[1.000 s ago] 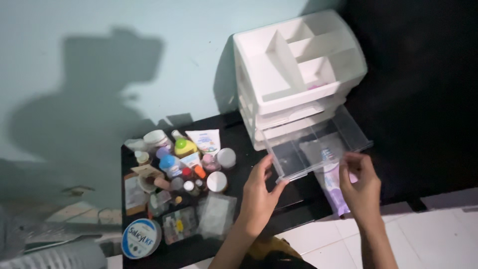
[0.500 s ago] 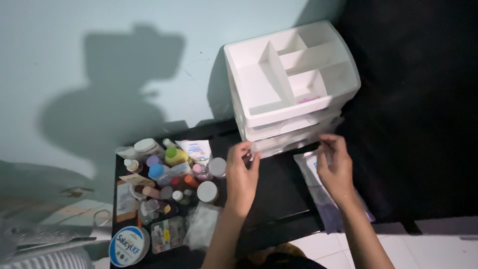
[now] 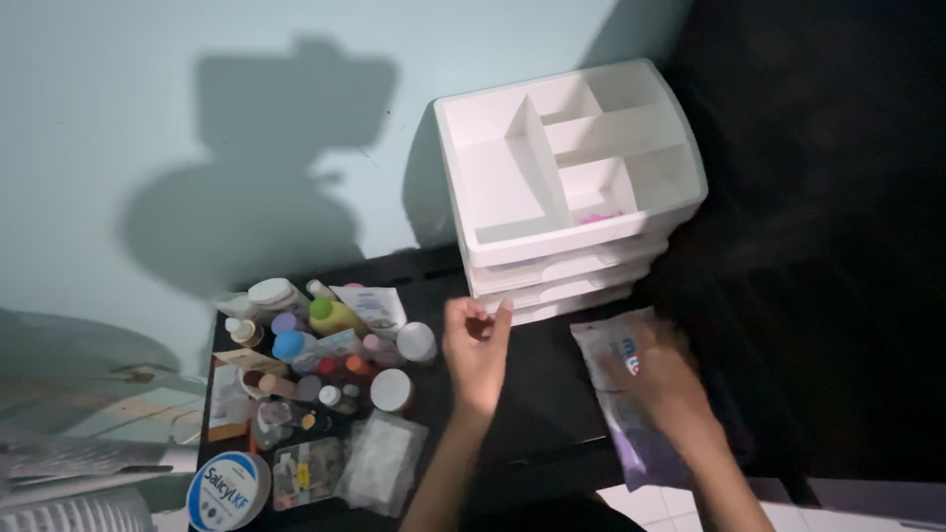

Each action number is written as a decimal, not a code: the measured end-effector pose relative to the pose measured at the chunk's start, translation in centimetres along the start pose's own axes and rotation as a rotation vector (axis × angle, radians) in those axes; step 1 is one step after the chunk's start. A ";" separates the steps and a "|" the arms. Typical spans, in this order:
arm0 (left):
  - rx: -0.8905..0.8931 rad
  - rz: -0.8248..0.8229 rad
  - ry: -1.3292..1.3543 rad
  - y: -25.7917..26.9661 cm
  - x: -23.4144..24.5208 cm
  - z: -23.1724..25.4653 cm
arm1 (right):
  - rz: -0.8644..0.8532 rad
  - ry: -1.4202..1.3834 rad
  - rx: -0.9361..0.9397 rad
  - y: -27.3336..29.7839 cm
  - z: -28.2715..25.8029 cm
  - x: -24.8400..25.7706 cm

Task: The person organizes personal care items on a small table and inside a white plastic drawer unit. They pick up various bottles, tubes, and packets, open drawers, place items inside, and wipe the interior of a drawer with a tissue.

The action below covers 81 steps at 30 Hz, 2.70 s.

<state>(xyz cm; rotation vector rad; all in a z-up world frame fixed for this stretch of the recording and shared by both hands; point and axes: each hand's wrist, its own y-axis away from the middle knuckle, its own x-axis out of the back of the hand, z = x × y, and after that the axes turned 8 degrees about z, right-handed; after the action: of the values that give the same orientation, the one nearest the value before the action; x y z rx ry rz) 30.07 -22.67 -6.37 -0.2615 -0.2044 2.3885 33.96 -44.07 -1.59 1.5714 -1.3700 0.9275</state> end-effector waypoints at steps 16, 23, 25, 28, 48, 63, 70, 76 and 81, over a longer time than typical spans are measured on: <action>1.023 -0.061 0.952 3.9 -7.6 -12.0 | 0.235 0.317 0.181 5.0 1.7 -3.3; 0.983 -0.051 0.803 4.3 -8.5 -12.5 | 0.382 0.272 0.350 5.7 2.8 -4.0; 0.944 -0.110 0.842 4.9 -7.8 -12.3 | 0.350 0.259 0.325 6.2 3.1 -4.5; 1.004 -0.093 0.770 6.2 -6.8 -11.5 | 0.372 0.328 0.332 7.1 3.4 -5.0; 1.150 -0.363 0.603 12.8 -1.8 -7.9 | -0.051 -0.005 -0.130 14.5 -0.2 11.4; 0.988 -0.653 0.529 6.1 13.7 0.1 | -0.225 -0.361 0.757 15.2 -4.9 3.8; 0.811 -0.696 0.389 5.1 18.3 4.2 | -0.206 -0.395 0.722 12.9 -8.1 3.1; 0.779 -0.647 0.430 4.7 21.0 7.4 | -0.066 -0.354 0.645 12.7 -9.5 2.3; 0.813 -0.553 0.514 4.6 21.7 8.2 | 0.094 -0.581 0.448 12.5 -9.4 0.5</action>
<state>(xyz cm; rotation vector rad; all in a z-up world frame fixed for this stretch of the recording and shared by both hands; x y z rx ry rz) 9.35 -11.92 -2.27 -0.3547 0.8107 1.6158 21.56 -36.25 3.91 2.2577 -1.7200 0.9137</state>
